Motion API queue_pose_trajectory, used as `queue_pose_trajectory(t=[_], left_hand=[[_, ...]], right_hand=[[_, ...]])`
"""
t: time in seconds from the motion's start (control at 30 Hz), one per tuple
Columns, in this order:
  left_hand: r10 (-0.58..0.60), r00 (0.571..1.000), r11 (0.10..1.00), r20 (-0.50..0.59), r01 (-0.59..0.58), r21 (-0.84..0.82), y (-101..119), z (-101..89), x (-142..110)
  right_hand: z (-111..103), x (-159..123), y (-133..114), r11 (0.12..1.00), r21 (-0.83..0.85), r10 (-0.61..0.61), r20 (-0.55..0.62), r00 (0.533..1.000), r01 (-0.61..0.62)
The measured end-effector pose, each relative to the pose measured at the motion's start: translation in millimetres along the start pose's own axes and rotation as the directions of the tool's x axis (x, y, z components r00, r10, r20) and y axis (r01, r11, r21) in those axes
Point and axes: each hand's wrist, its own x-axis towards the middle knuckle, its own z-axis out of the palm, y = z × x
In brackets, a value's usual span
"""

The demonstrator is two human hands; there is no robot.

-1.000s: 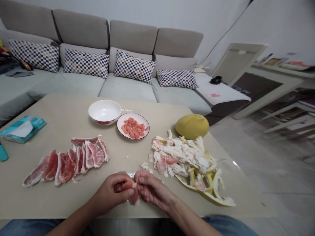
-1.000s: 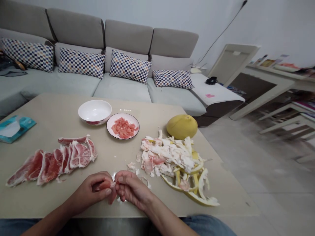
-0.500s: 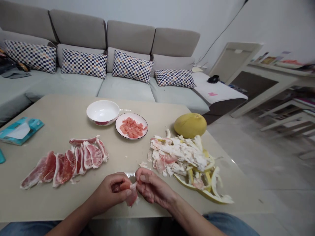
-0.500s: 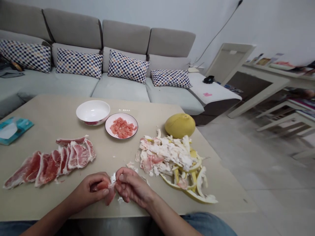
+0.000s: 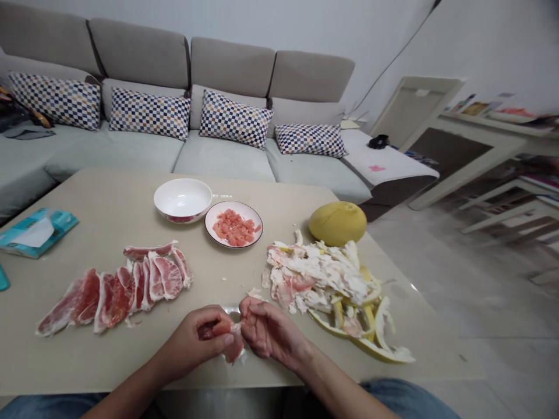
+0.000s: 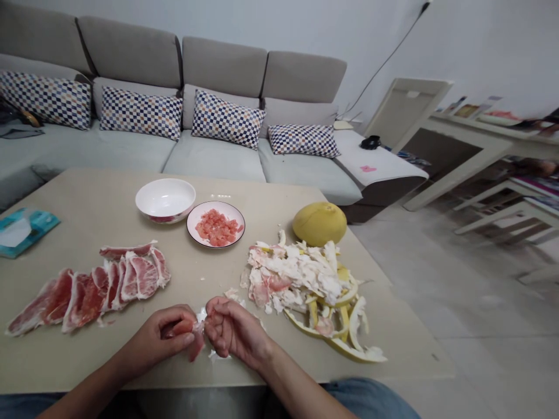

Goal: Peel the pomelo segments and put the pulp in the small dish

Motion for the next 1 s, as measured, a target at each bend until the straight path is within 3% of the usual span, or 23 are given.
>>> queue_pose_trajectory(t=[0.17,0.37,0.8,1.0], left_hand=[[-0.027,1.0,0.999,-0.006,0.026,-0.02,0.8,0.1,-0.4],[-0.05,0.998,0.998,-0.034,0.051,0.043,0.0,-0.8,-0.2],[-0.072,0.997,0.997,0.038,0.072,0.016,-6.8,-2.4,1.9],[-0.074,0.996,0.993,0.055,0.079,-0.088,-4.7,-3.3,3.0]], right_hand=[[2.1,1.0,1.9,0.995,-0.102,-0.022,-0.018,1.0,0.02],[10.0,1.4,3.1,0.949,-0.315,-0.079,-0.137,0.987,0.032],[5.8,-0.6,0.0,0.985,-0.139,-0.112,-0.085,0.99,0.099],[7.6,-4.1,-6.3,0.989,-0.075,-0.131,-0.079,0.988,0.125]])
